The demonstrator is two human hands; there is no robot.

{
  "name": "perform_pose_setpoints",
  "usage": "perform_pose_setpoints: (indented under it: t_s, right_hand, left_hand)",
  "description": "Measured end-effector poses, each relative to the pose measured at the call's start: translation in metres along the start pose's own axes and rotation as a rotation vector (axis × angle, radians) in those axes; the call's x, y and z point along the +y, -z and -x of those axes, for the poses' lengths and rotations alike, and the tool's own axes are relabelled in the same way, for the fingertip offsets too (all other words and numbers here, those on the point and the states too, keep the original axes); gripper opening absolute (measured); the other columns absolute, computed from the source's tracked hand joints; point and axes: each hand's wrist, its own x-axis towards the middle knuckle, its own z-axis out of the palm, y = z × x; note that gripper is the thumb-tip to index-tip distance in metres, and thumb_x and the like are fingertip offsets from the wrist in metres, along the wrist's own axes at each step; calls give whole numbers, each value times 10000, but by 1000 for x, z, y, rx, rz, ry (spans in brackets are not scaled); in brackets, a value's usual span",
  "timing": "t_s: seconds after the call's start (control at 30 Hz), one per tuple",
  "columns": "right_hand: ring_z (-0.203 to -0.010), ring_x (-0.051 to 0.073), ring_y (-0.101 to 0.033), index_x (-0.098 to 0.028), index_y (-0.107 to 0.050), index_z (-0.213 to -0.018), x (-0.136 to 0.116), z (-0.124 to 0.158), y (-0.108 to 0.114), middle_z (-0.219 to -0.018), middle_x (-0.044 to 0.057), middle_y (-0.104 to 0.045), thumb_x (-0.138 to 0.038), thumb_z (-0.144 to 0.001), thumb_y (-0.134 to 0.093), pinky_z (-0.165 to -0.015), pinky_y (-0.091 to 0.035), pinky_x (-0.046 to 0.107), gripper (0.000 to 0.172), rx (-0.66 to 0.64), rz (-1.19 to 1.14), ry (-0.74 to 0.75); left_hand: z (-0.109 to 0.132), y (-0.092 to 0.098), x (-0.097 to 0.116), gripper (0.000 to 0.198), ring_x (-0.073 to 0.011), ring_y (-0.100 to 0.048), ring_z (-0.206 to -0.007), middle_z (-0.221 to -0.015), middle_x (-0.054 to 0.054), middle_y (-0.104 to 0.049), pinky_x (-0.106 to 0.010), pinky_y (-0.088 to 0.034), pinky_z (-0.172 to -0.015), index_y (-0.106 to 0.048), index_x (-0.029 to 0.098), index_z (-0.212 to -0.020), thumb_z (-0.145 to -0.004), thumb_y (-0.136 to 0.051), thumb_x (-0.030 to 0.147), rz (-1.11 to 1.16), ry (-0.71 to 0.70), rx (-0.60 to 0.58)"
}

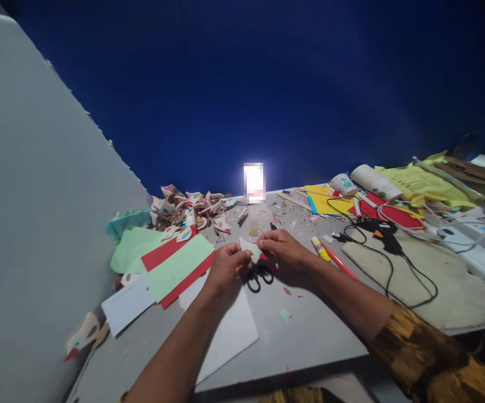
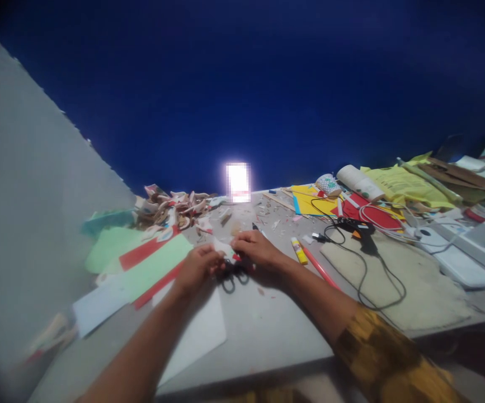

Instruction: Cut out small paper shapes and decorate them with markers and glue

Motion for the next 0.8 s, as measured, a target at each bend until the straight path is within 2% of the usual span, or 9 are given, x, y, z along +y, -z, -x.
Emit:
perform_pose_setpoints:
  t_s: [0.17, 0.4, 0.5, 0.63, 0.8]
  right_hand:
    - [-521, 112, -474, -171, -617, -695, -2, 0, -2, -563, -35, -539, -272, -734, -629, -501, -358, 231, 109, 10, 41, -78]
    - [-556, 105, -482, -163, -637, -692, 4, 0, -5, -589, -38, -548, -241, -719, -619, -523, -357, 220, 84, 61, 29, -57]
    - [-554, 108, -492, -163, -641, -695, 8, -2, -4, -594, -33, -564, -236, -730, -617, -526, -364, 224, 84, 74, 57, -45]
    - [-597, 117, -524, -159, -638, -658, 6, -7, -4, -594, -20, -572, -185, -737, -592, -554, -355, 227, 94, 126, 220, 23]
    - [-675, 143, -558, -179, -675, -707, -5, -5, -10, -702, 1, -657, -250, -787, -628, -594, -332, 251, 117, 239, 587, 73]
  left_hand:
    - [0, -1, -5, 155, -98, -491, -453, -523, 6, -581, -237, -375, -487, -633, 159, -637, -632, -774, 225, 71, 29, -8]
    - [-2, 2, -8, 188, -93, -500, -463, -517, 13, -572, -218, -371, -483, -625, 158, -647, -626, -797, 230, 88, 38, -27]
    - [-4, 4, -4, 216, -96, -532, -480, -522, 16, -578, -215, -407, -497, -621, 155, -641, -606, -820, 232, 72, 46, -36]
    - [-7, 6, -2, 248, -104, -556, -481, -540, 11, -601, -214, -436, -486, -633, 148, -674, -585, -849, 233, 44, 66, -61]
    - [-14, 13, -4, 229, -131, -590, -487, -536, 3, -614, -229, -485, -477, -673, 160, -743, -600, -851, 181, 17, 84, 13]
